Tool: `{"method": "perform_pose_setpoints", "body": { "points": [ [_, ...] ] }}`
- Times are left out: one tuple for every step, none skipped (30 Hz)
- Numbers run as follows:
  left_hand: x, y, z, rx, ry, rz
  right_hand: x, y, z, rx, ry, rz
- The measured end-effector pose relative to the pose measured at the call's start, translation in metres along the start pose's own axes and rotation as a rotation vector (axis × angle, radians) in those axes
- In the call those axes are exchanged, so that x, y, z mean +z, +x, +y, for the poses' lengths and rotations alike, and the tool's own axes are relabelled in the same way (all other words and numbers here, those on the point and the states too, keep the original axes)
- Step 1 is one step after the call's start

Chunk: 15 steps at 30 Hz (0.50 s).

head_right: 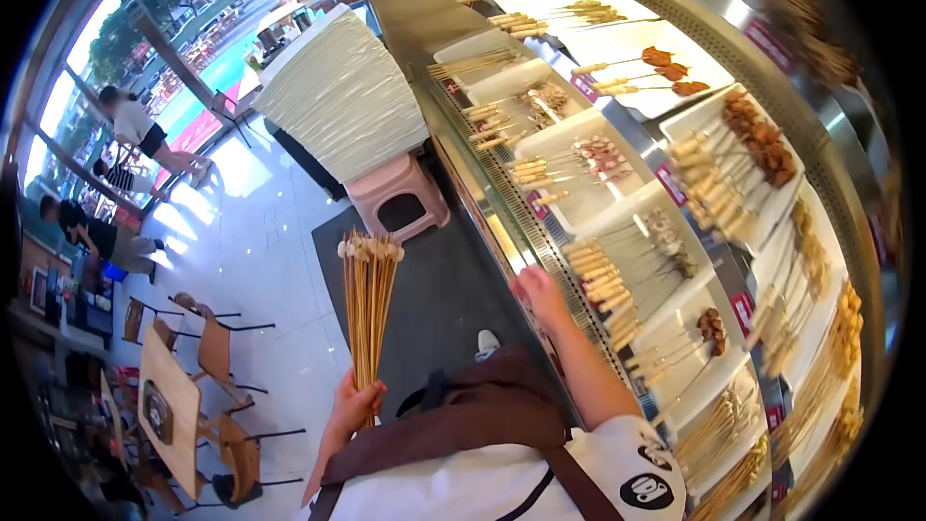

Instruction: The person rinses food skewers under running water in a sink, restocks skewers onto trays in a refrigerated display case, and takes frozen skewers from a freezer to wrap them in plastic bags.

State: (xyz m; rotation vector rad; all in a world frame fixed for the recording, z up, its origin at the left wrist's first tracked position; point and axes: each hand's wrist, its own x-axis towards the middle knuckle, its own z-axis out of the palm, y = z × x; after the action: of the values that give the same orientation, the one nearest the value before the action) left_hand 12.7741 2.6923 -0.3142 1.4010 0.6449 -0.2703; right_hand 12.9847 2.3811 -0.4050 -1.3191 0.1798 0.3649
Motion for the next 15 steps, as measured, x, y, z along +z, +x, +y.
{"method": "perform_pose_setpoints", "body": {
  "points": [
    [-0.005,0.021,0.020,-0.014,0.027,-0.003,0.023,0.045,-0.019,-0.065,0.067,0.014],
    [-0.013,0.040,0.035,-0.033,0.033,-0.004,0.043,0.090,-0.035,-0.143,0.107,-0.004],
    [-0.025,0.060,0.049,-0.048,0.098,-0.015,0.065,0.132,-0.055,-0.168,0.144,0.003],
    [-0.034,0.081,0.066,-0.054,0.163,-0.032,0.085,0.174,-0.079,-0.204,0.179,0.009],
    [-0.038,0.100,0.084,-0.058,0.165,-0.042,0.099,0.221,-0.090,-0.198,0.216,0.034],
    [-0.043,0.116,0.105,-0.071,0.201,-0.048,0.112,0.267,-0.098,-0.192,0.255,0.060],
    [-0.050,0.136,0.125,-0.080,0.239,-0.054,0.125,0.306,-0.110,-0.189,0.168,0.121],
    [-0.057,0.159,0.143,-0.080,0.246,-0.065,0.139,0.343,-0.123,-0.185,0.083,0.183],
    [-0.064,0.182,0.145,-0.080,0.272,-0.095,0.144,0.380,-0.120,-0.180,0.088,0.202],
    [-0.073,0.212,0.145,-0.079,0.297,-0.125,0.149,0.421,-0.114,-0.206,-0.023,0.316],
    [-0.085,0.241,0.159,-0.086,0.312,-0.144,0.159,0.455,-0.117,-0.232,-0.133,0.436],
    [-0.094,0.264,0.182,0.022,0.364,-0.174,0.169,0.477,-0.135,-0.250,-0.121,0.459],
    [-0.104,0.292,0.197,0.123,0.408,-0.204,0.174,0.504,-0.139,-0.223,-0.229,0.548],
    [-0.113,0.326,0.215,0.135,0.413,-0.229,0.178,0.537,-0.146,-0.197,-0.342,0.638],
    [-0.119,0.342,0.231,0.099,0.515,-0.230,0.180,0.557,-0.151,-0.196,-0.350,0.656]
  ]
}}
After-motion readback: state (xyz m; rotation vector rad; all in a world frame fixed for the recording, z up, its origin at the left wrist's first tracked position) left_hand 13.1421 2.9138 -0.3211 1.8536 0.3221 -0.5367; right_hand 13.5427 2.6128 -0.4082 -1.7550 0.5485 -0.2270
